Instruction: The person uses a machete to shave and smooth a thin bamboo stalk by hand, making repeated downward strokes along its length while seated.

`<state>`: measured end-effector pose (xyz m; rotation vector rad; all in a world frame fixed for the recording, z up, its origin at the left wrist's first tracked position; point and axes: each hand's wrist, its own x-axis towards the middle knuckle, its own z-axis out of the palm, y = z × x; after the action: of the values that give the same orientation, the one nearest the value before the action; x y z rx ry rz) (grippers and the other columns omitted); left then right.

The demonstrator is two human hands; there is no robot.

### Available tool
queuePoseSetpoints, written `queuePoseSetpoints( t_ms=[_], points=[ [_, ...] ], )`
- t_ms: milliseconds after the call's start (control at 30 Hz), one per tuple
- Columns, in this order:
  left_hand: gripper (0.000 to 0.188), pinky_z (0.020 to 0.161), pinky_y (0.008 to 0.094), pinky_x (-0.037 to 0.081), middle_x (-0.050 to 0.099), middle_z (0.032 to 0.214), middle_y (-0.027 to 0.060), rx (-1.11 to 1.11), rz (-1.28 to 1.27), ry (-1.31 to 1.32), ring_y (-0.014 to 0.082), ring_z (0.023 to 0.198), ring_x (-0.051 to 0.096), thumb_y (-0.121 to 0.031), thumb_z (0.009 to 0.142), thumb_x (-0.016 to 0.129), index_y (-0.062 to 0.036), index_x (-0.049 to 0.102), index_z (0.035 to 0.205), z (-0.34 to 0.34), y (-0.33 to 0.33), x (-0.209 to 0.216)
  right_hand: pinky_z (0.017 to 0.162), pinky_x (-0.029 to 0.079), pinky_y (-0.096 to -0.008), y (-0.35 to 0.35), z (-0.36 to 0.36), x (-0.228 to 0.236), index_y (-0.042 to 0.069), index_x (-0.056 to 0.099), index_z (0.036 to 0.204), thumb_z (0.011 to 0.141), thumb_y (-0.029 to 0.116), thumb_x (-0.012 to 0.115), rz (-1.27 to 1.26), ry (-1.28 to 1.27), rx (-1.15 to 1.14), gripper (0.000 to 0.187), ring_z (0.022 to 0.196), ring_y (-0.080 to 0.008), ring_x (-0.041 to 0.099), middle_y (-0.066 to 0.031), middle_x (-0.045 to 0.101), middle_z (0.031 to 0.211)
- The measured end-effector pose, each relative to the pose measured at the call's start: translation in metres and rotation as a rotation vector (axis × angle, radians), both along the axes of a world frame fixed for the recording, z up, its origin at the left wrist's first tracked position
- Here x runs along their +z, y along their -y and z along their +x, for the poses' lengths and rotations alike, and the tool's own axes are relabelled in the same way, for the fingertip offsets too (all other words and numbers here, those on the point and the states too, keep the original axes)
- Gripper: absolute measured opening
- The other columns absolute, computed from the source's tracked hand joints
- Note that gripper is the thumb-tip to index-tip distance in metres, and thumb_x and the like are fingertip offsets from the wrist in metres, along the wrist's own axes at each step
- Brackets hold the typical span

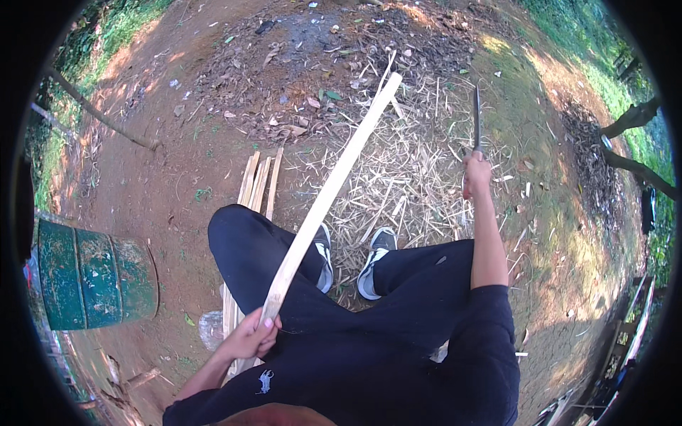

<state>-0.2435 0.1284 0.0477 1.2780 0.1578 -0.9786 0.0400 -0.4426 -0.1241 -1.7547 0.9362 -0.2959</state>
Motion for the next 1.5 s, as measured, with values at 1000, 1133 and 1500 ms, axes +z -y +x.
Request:
queuePoseSetpoints(
  t_ms=[1000, 1133, 1500],
  points=[
    [0.023, 0.037, 0.0199, 0.029, 0.038, 0.065, -0.0061, 0.017, -0.323, 0.424, 0.0015, 0.045, 0.034, -0.032, 0.107, 0.044, -0.0099, 0.044, 0.102, 0.233, 0.161, 0.005, 0.049, 0.046, -0.0426, -0.209, -0.013, 0.167, 0.007, 0.054, 0.068, 0.071, 0.015, 0.067, -0.992, 0.675, 0.617, 0.016, 0.052, -0.0329, 0.06, -0.0122, 0.057, 0.057],
    [0.025, 0.036, 0.0202, 0.028, 0.038, 0.067, -0.0047, 0.008, -0.224, 0.501, 0.0013, 0.043, 0.031, -0.032, 0.107, 0.044, -0.0074, 0.046, 0.107, 0.229, 0.158, -0.016, 0.05, 0.044, -0.0435, -0.206, -0.008, 0.163, 0.007, 0.052, 0.067, 0.068, 0.011, 0.066, -1.003, 0.594, 0.638, 0.015, 0.052, -0.0351, 0.057, -0.0141, 0.054, 0.056],
    [0.017, 0.037, 0.0219, 0.03, 0.04, 0.065, -0.0052, -0.025, -0.127, 0.645, 0.0023, 0.044, 0.036, -0.023, 0.108, 0.04, -0.007, 0.044, 0.114, 0.223, 0.152, -0.025, 0.048, 0.048, -0.0434, -0.193, 0.011, 0.14, 0.008, 0.052, 0.067, 0.068, 0.01, 0.063, -1.118, 0.645, 0.796, 0.011, 0.05, -0.0321, 0.06, -0.0098, 0.057, 0.056]
  ],
)
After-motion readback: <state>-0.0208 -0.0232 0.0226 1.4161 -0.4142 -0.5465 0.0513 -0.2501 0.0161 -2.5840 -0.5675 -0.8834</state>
